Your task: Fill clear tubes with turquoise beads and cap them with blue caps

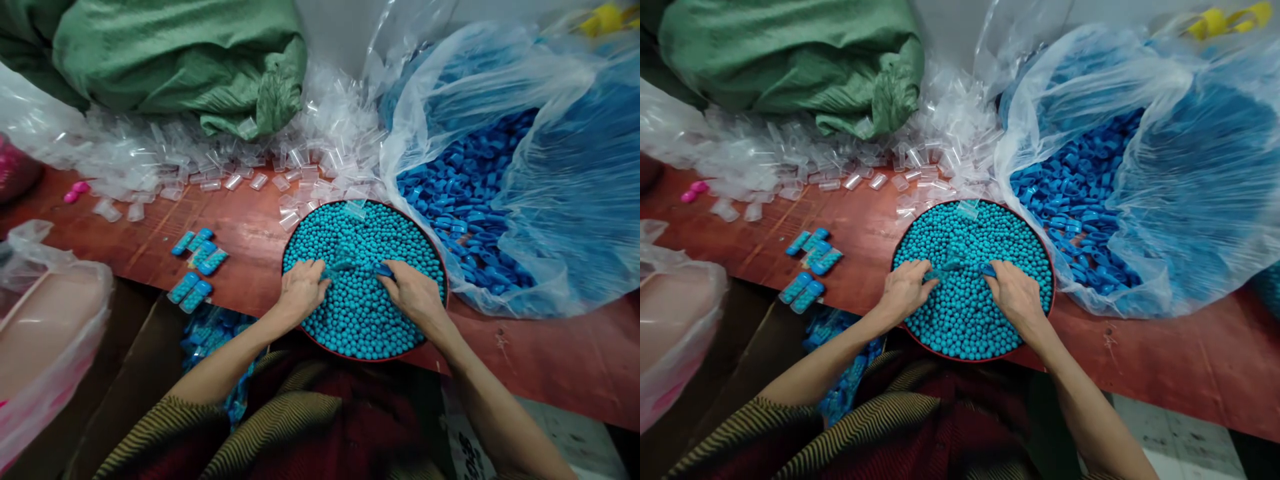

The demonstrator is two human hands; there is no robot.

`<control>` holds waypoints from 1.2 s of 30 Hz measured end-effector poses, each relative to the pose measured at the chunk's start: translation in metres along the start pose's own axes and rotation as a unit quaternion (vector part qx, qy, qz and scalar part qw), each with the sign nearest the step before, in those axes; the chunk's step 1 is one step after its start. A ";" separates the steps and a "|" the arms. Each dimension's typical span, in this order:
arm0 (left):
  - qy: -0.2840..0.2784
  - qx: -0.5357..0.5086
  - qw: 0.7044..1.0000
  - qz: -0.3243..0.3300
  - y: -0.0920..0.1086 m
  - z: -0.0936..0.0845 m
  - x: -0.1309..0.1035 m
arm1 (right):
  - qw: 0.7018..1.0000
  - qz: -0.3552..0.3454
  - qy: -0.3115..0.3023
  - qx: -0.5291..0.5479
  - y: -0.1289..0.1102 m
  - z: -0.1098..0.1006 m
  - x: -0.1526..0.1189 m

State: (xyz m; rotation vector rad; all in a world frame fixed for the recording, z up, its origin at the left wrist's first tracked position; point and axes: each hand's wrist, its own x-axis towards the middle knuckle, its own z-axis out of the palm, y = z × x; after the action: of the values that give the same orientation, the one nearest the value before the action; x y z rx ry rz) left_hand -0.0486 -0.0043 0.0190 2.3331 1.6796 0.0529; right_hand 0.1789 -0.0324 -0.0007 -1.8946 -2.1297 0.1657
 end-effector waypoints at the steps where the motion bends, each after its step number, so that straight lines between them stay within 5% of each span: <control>1: -0.011 0.030 0.999 -0.007 -0.002 -0.005 -0.002 | 1.000 0.008 -0.009 -0.018 0.003 -0.001 0.000; 4: -0.018 0.100 0.995 -0.006 -0.004 -0.016 -0.006 | 0.998 0.020 -0.030 -0.045 0.007 0.001 -0.001; 7: -0.015 0.118 0.991 0.063 -0.001 -0.016 -0.004 | 0.998 0.026 -0.033 -0.046 0.006 0.004 0.000; 13: -0.123 0.085 0.980 0.128 -0.001 -0.008 0.015 | 0.997 0.033 -0.062 -0.026 0.011 -0.001 0.001; 19: -0.143 -0.063 0.980 0.121 0.001 0.003 0.024 | 0.983 0.035 -0.182 -0.007 0.006 -0.011 0.002; 24: -0.116 -0.263 0.957 0.047 0.017 0.021 0.028 | 0.972 0.053 -0.196 0.119 -0.016 -0.002 0.003; 27: -0.124 -0.442 0.888 -0.021 0.022 0.028 0.029 | 0.953 0.043 -0.174 0.244 -0.019 0.006 0.006; 32: -0.214 -0.719 0.649 -0.129 0.020 0.029 0.024 | 0.896 0.089 -0.165 0.401 -0.009 0.010 0.011; 34: -0.219 -0.744 0.613 -0.150 0.022 0.028 0.021 | 0.876 0.104 -0.181 0.434 -0.007 0.009 0.011; 36: -0.211 -0.744 0.613 -0.161 0.025 0.027 0.020 | 0.867 0.117 -0.191 0.445 -0.007 0.007 0.011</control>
State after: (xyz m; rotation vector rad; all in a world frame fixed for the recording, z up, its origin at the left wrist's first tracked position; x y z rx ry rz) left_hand -0.0142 0.0018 -0.0041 0.6525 0.9471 0.5377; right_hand 0.1690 -0.0220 -0.0042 -1.5687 -1.5241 1.4035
